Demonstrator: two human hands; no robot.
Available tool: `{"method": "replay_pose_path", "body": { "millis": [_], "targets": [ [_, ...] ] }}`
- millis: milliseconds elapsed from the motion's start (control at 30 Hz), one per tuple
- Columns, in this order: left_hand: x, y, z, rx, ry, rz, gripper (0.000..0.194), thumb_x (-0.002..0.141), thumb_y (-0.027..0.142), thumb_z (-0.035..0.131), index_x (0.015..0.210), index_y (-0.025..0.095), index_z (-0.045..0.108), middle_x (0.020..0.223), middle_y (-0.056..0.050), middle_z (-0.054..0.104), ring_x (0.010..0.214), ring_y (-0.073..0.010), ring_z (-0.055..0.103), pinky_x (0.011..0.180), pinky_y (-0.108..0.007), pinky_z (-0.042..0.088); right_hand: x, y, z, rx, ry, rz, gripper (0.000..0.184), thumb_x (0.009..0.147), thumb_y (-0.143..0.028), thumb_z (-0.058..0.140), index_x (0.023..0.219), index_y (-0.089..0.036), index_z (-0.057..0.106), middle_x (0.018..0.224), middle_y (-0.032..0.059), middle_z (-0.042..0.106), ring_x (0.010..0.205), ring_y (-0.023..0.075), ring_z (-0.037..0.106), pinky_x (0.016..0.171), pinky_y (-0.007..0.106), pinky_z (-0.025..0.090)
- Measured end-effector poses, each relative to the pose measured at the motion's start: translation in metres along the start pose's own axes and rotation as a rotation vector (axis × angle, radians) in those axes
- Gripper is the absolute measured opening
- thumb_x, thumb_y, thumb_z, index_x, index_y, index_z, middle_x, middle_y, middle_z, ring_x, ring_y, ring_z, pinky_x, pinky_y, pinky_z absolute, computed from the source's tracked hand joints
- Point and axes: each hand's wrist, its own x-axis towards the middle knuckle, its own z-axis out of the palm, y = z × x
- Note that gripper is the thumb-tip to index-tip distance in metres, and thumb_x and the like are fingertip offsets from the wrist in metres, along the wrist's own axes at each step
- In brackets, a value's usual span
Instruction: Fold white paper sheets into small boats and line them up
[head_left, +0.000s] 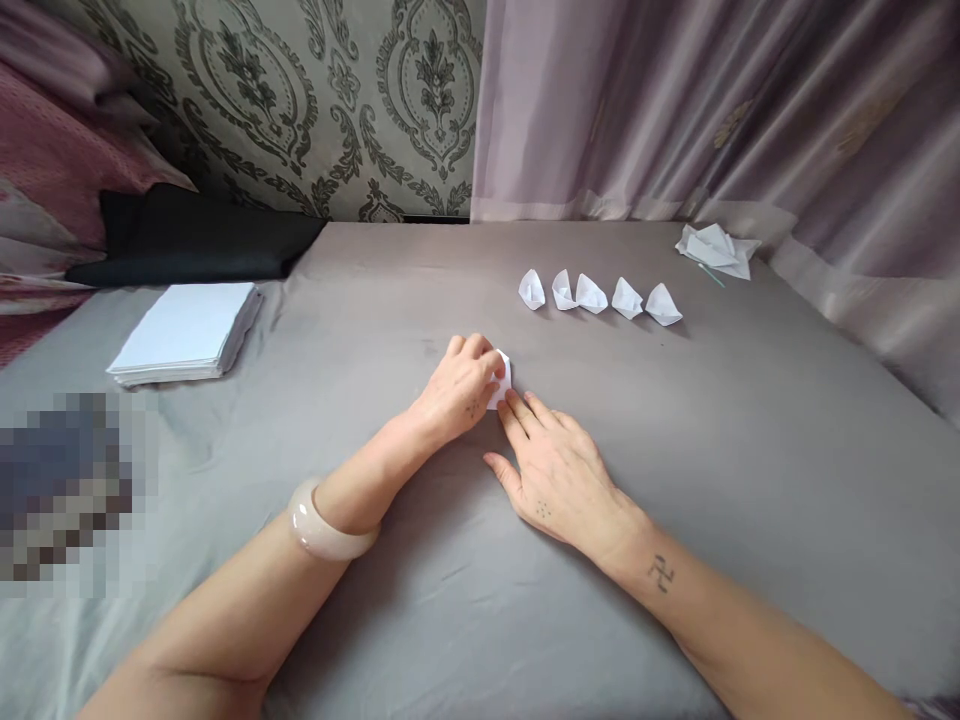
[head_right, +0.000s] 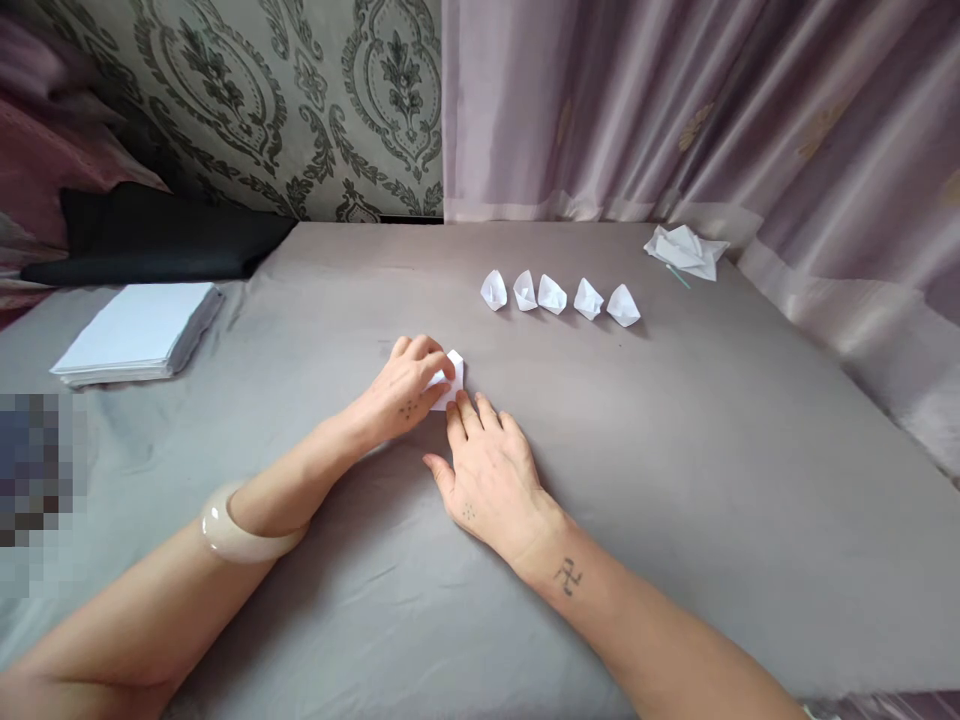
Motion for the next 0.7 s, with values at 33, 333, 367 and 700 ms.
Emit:
{"method": "replay_pose_path", "body": {
  "millis": [33,333,367,700],
  "targets": [
    [-0.001,0.003,-0.001,0.073,-0.049,0.080,0.018,0.085,0.009,0.045,0.093,0.014,0.060,0.100,-0.010,0.058,0.090,-0.0212,0.048,0.082,-0.034,0.043,0.000,0.000,-0.001,0.010,0.008,-0.001,0.060,0.096,-0.042,0.036,0.142,-0.004,0.040,0.146,0.0189,0.042,0.135,0.0329,0.037,0.102,0.045,0.038],
    [-0.040,0.025,-0.006,0.342,-0.211,0.126,0.040,0.085,0.006,0.041,0.123,0.013,0.053,0.113,-0.010,0.061,0.099,-0.0232,0.052,0.080,-0.034,0.046,0.014,0.048,0.002,0.478,0.144,0.084,0.035,0.090,-0.014,0.040,0.107,-0.028,0.067,0.111,0.0003,0.069,0.098,0.0160,0.064,0.084,0.031,0.051],
    [-0.043,0.024,-0.005,0.351,-0.205,0.113,0.044,0.086,0.005,0.039,0.127,0.013,0.050,0.118,-0.010,0.061,0.101,-0.0229,0.052,0.081,-0.034,0.047,0.017,0.054,0.004,0.524,0.168,0.074,0.037,0.089,-0.012,0.040,0.109,-0.028,0.067,0.111,0.0000,0.069,0.096,0.0149,0.064,0.083,0.030,0.051],
    [-0.045,0.030,0.001,0.404,-0.204,0.087,0.052,0.083,0.007,0.043,0.135,0.011,0.046,0.137,-0.012,0.052,0.105,-0.0246,0.054,0.083,-0.035,0.048,0.021,0.046,0.008,0.225,0.130,-0.070,0.056,0.087,-0.004,0.035,0.135,-0.026,0.052,0.141,-0.0038,0.052,0.111,0.0188,0.048,0.094,0.036,0.048]
  ]
}}
